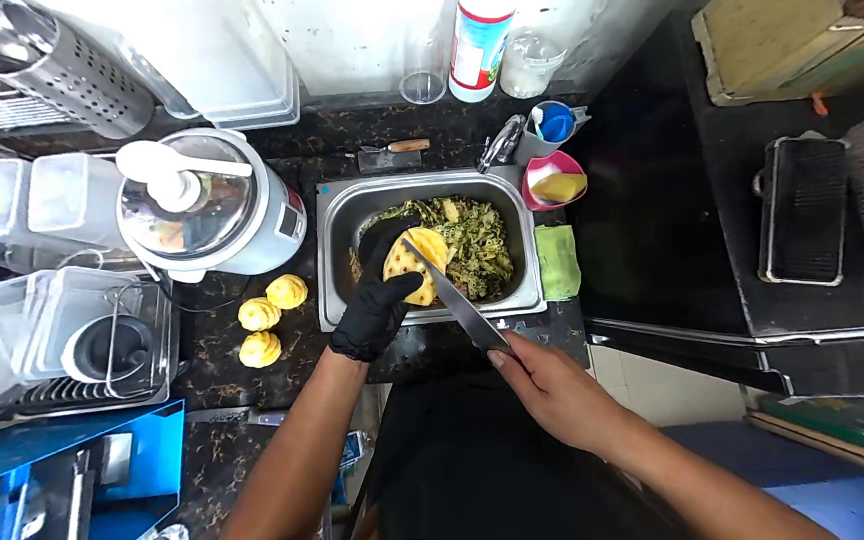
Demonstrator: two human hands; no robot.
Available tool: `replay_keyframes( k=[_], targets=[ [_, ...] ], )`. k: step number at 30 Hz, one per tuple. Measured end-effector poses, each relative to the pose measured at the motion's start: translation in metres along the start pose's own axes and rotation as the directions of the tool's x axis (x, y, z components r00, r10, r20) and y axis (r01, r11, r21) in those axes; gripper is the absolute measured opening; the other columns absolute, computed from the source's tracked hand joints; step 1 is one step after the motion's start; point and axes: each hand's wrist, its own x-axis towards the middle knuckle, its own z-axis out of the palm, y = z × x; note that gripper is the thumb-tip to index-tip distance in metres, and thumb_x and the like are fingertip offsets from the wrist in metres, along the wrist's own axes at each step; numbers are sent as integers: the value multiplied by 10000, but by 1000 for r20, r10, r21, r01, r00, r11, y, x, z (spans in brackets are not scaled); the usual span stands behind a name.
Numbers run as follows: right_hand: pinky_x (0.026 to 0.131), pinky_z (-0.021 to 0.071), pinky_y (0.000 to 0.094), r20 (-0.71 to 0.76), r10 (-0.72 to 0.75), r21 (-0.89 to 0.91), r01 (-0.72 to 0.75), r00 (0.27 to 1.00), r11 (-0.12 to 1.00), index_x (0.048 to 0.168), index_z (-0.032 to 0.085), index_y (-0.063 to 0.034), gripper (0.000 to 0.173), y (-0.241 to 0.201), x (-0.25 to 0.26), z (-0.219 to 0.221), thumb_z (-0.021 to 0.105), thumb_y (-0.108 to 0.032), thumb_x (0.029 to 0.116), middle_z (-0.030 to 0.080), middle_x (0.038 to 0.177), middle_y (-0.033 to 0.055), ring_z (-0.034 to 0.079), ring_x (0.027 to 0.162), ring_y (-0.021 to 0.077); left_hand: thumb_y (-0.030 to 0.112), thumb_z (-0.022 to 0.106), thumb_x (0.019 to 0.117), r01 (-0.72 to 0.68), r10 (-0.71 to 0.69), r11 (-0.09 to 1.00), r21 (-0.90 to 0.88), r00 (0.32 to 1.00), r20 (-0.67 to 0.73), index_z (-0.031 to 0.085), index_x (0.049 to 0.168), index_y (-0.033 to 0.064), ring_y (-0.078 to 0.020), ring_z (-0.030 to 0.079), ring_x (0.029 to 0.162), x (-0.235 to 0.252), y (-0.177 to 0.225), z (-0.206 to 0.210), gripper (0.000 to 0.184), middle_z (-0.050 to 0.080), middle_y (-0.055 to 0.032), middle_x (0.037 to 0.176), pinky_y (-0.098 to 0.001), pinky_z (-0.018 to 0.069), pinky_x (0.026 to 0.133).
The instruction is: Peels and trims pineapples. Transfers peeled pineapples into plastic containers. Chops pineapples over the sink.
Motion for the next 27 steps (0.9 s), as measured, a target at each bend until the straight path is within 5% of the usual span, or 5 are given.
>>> replay_keyframes(
  k=[5, 15, 22, 25, 27],
  targets=[
    [506, 515, 380, -294, -173, -320, 74, 940, 944, 1453, 591, -202, 415, 3, -3, 13, 418, -297, 1089, 667, 760, 13, 606, 580, 168, 70, 703, 822, -90, 88, 996, -9, 988, -130, 359, 1523, 233, -222, 686, 1066, 3, 1, -5, 798, 620, -118, 1292, -416, 610, 876],
    [424, 466, 372, -348, -248, -568, 7, 904, 823, 1472, 591, -218, 460, 7, 3, 24, 444, -213, 1036, 630, 730, 47, 580, 501, 205, -24, 662, 848, -240, 239, 971, 18, 953, -183, 392, 1507, 197, -220, 665, 1105, 1, -6, 1, 746, 609, -116, 1309, -407, 597, 907],
    [491, 532, 392, -371, -217, -451, 29, 903, 892, 1484, 572, -195, 441, 8, 16, 24, 438, -225, 1065, 689, 813, 50, 637, 577, 203, 29, 683, 874, -146, 144, 989, 4, 972, -184, 386, 1522, 230, -239, 657, 1129, -10, -11, 12, 740, 597, -114, 1350, -434, 593, 910],
    [542, 548, 403, -367, -169, -311, 51, 915, 949, 1458, 583, -147, 420, 14, 5, 13, 419, -270, 1092, 703, 816, 48, 635, 609, 184, 339, 699, 925, -104, 82, 979, -174, 988, -129, 538, 1395, 200, -201, 692, 1072, -11, 8, -15, 516, 675, -82, 1233, -388, 609, 891],
    [539, 534, 416, -303, -114, -259, 33, 946, 965, 1474, 564, -181, 439, 20, 3, 9, 392, -339, 1103, 679, 770, 37, 617, 596, 181, 415, 718, 882, -58, 25, 972, -229, 989, -145, 583, 1282, 152, -204, 707, 1001, -7, 7, -32, 497, 697, -97, 1137, -390, 617, 842]
  ],
)
